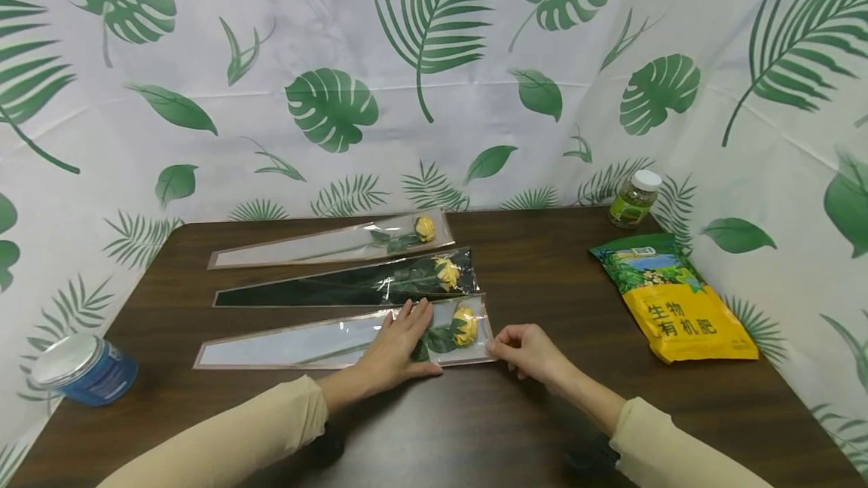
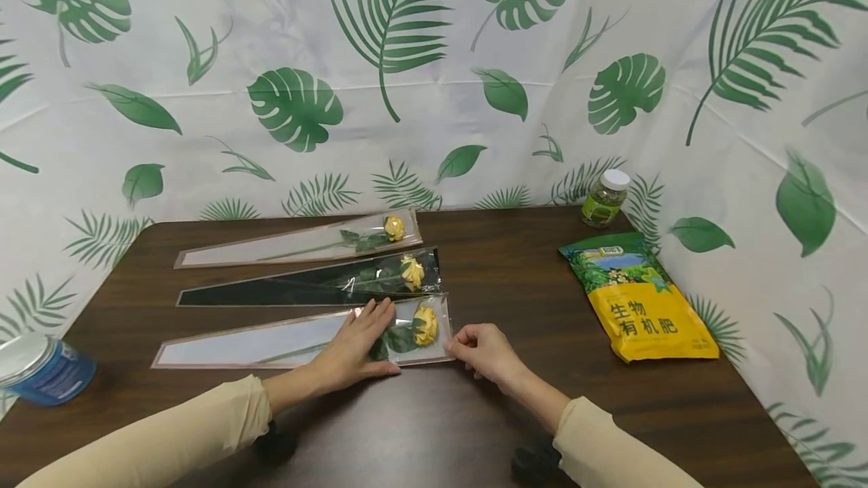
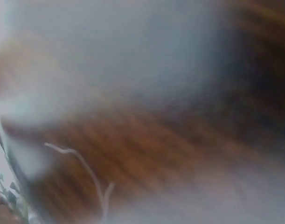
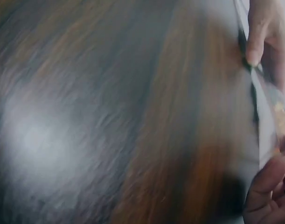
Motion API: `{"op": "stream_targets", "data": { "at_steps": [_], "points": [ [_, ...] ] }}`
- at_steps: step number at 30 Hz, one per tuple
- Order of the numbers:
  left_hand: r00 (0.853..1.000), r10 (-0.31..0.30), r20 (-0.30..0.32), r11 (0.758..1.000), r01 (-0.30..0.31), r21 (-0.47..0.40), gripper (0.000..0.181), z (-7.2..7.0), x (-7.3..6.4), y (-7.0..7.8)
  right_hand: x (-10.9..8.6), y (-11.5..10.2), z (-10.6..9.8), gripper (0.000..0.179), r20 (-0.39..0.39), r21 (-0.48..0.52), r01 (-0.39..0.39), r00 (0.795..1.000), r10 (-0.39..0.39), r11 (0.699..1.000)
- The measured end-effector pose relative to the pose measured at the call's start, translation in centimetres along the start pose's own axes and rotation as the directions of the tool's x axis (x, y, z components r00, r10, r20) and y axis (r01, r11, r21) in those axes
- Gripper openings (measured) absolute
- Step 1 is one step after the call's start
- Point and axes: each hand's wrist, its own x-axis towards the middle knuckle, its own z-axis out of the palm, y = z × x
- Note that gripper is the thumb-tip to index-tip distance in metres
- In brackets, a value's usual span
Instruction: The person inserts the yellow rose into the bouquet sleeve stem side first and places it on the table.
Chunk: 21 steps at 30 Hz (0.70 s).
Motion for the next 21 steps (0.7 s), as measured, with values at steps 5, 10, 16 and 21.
{"op": "stream_targets", "data": {
  "at_steps": [5, 10, 16, 21],
  "points": [
    [0.998, -0.002, 0.066, 1.000, 0.002, 0.000, 0.091, -0.3, -0.7, -0.1, -0.2, 0.5, -0.6, 0.026, 0.113, -0.017, 0.027, 0.993, -0.025, 0.999],
    [0.996, -0.009, 0.091, 1.000, 0.010, -0.011, 0.085, -0.7, -1.0, -0.6, -0.4, 0.7, -1.1, 0.029, 0.221, 0.018, 0.028, 0.975, -0.031, 0.999],
    [0.996, 0.022, 0.081, 1.000, -0.022, -0.007, 0.089, -0.8, -1.3, -0.9, -0.7, 0.8, -1.6, 0.029, 0.287, 0.085, 0.029, 0.957, -0.052, 0.996],
    [0.997, 0.028, 0.077, 1.000, -0.028, -0.009, 0.091, -0.9, -1.5, -1.0, -0.7, 0.6, -2.0, 0.030, 0.332, 0.106, 0.017, 0.942, -0.052, 0.994]
  ]
}}
